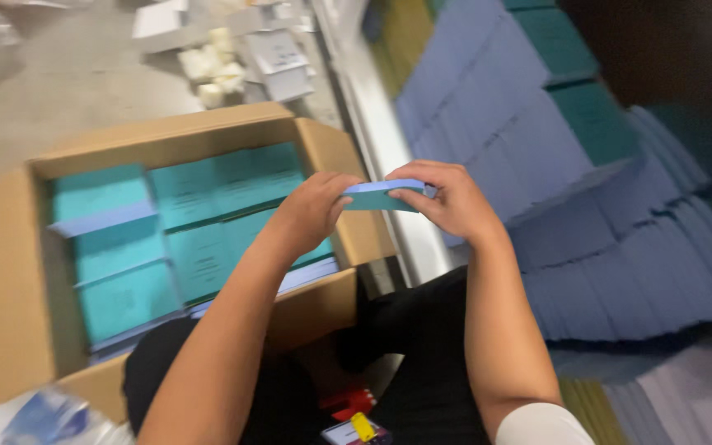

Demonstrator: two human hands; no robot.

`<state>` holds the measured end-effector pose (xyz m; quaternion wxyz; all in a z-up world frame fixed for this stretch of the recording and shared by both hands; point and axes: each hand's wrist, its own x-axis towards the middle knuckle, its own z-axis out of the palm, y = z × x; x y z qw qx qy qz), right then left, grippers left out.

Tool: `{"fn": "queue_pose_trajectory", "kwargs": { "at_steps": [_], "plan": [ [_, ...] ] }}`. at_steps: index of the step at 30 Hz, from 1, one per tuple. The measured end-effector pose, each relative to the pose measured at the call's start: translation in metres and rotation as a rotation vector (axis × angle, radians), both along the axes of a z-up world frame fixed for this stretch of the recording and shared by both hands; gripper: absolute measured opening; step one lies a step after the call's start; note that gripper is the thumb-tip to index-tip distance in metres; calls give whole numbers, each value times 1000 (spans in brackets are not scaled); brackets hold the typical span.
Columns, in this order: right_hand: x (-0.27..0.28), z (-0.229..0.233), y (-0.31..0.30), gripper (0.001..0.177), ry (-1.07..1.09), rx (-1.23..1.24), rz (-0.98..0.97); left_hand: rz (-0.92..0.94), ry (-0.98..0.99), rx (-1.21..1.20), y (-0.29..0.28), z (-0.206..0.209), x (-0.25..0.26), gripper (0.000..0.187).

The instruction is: The person takes booklets out of a cardboard box by hand and places them into stacks on an adjacent shelf.

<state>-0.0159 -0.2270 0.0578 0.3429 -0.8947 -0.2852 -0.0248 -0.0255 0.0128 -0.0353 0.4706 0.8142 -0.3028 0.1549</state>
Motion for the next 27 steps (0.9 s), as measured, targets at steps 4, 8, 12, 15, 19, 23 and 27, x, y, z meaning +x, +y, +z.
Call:
{"fn": "queue_pose_trajectory", "kwargs": {
  "at_steps": [4,8,12,15,19,23,27],
  "plan": [
    [-20,34,-43,22,-75,53,-68,-160,-3,-42,-44,31,12,31],
    [-37,53,-71,23,-243,57,-224,-233,-142,-108,-80,59,33,38],
    [-38,54,-87,25,-441,34,-321,-117,-351,-67,-117,79,60,34],
    [-34,48,-98,25,-624,-18,-439,-83,-474,-111,-142,91,81,27],
    [-26,35,-114,25,-716,11,-579,-78,-599,-188,-174,101,112,21],
    [-18,24,-132,26,-779,-42,-669,-86,-641,-268,-212,83,136,20],
    [-9,11,-143,20,-799,-140,-775,-31,-558,-187,-237,77,143,15]
  ]
}}
